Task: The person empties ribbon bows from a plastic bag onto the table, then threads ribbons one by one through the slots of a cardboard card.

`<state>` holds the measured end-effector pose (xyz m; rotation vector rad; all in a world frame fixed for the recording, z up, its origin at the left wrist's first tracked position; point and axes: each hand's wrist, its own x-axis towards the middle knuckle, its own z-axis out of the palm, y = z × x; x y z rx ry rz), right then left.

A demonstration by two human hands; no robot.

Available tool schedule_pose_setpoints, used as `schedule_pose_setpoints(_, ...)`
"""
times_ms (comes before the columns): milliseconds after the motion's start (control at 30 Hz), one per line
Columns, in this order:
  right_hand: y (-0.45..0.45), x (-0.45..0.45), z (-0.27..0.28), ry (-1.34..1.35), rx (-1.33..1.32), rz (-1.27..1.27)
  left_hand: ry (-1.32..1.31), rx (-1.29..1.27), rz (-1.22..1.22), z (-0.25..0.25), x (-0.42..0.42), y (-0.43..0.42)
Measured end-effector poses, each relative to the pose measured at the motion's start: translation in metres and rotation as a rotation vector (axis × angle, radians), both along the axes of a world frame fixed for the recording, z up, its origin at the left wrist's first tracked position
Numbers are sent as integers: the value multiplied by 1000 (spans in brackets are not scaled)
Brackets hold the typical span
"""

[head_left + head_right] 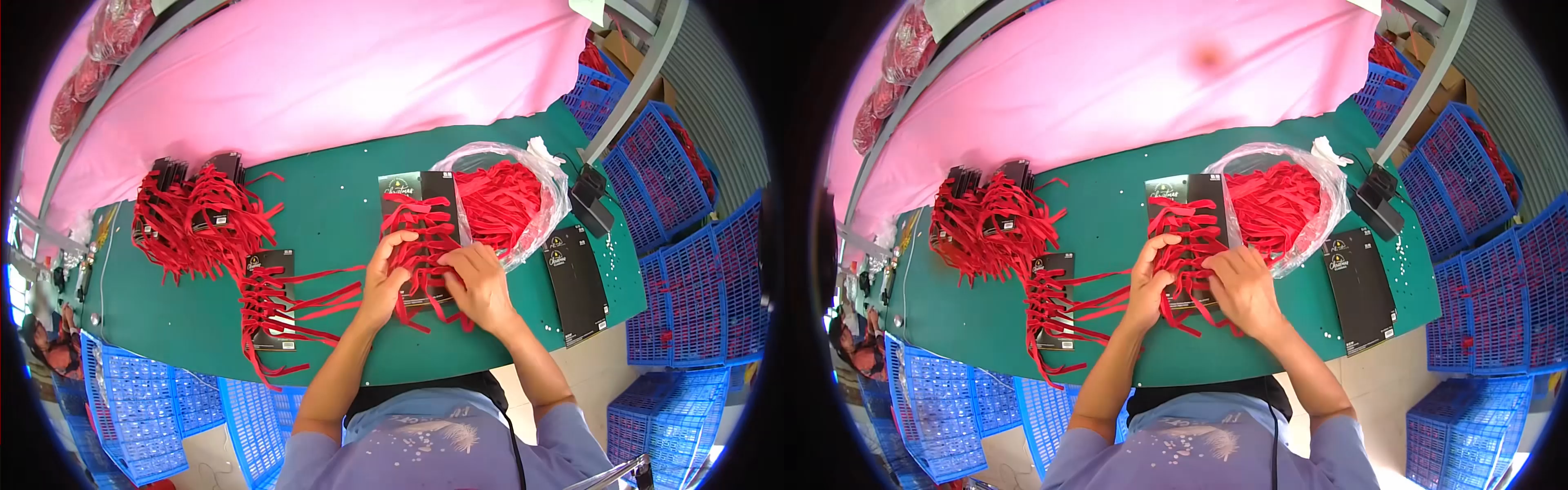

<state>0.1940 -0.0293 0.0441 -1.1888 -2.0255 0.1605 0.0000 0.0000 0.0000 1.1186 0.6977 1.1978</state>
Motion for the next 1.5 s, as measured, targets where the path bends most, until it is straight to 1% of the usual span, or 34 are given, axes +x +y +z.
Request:
schedule_pose_setpoints(67,15,18,-8,-40,26,6,46,53,22,0,0,6)
schedule_pose_setpoints(100,6,27,-12,35,44,-54,94,73,56,7,-9,-5)
schedule_pose_setpoints(167,4,47,17,78,49,-192,113,143,143,10,-11,0)
schedule_pose_setpoints(267,15,34,20,843,-168,-31,39,147,131,13,-9,-2)
schedule_pose_setpoints(367,33,21,-4,899,-437,51,84,186,85,3,-6,-4)
schedule_pose_setpoints(400,43,30,-26,849,-649,117,35,207,148,7,-1,-5)
schedule_pose_setpoints(433,46,30,-33,947,-655,203,120,225,-12,2,-13,-1)
schedule_pose_setpoints(500,49,27,-38,1245,-495,90,289,247,-331,-15,-51,14)
schedule_pose_setpoints(533,47,31,-28,1370,-467,124,179,172,-401,10,-51,10)
schedule_pose_setpoints(567,45,36,-18,1495,-436,158,155,146,-411,13,-61,10)
schedule_pose_setpoints(633,45,43,-24,1472,-354,121,112,105,-433,18,-78,15)
schedule_pose_setpoints(733,36,42,-28,1383,-321,63,31,114,366,15,-51,23)
schedule_pose_setpoints(833,28,33,-22,1253,-286,22,163,427,575,26,-29,22)
schedule_pose_setpoints(933,24,20,-15,1101,-169,-28,546,706,621,66,-3,10)
schedule_pose_setpoints(967,23,20,-15,1054,-141,-33,590,757,635,67,3,13)
schedule_pose_setpoints(1033,19,23,-16,1030,-199,4,679,867,652,70,11,20)
schedule_pose_setpoints(1067,18,25,-16,1022,-225,20,676,919,697,75,14,25)
schedule_pose_setpoints(1167,19,24,-17,1075,-234,47,740,1139,669,75,12,30)
schedule_pose_setpoints(1267,19,26,-17,1193,-295,108,904,1252,658,81,14,27)
schedule_pose_setpoints(1367,22,28,-21,1219,-284,117,964,1356,657,89,13,30)
schedule_pose_setpoints(1467,22,27,-18,1225,-270,129,1056,1384,519,102,8,36)
schedule_pose_setpoints(1500,22,27,-19,1209,-269,105,1083,1308,426,104,6,39)
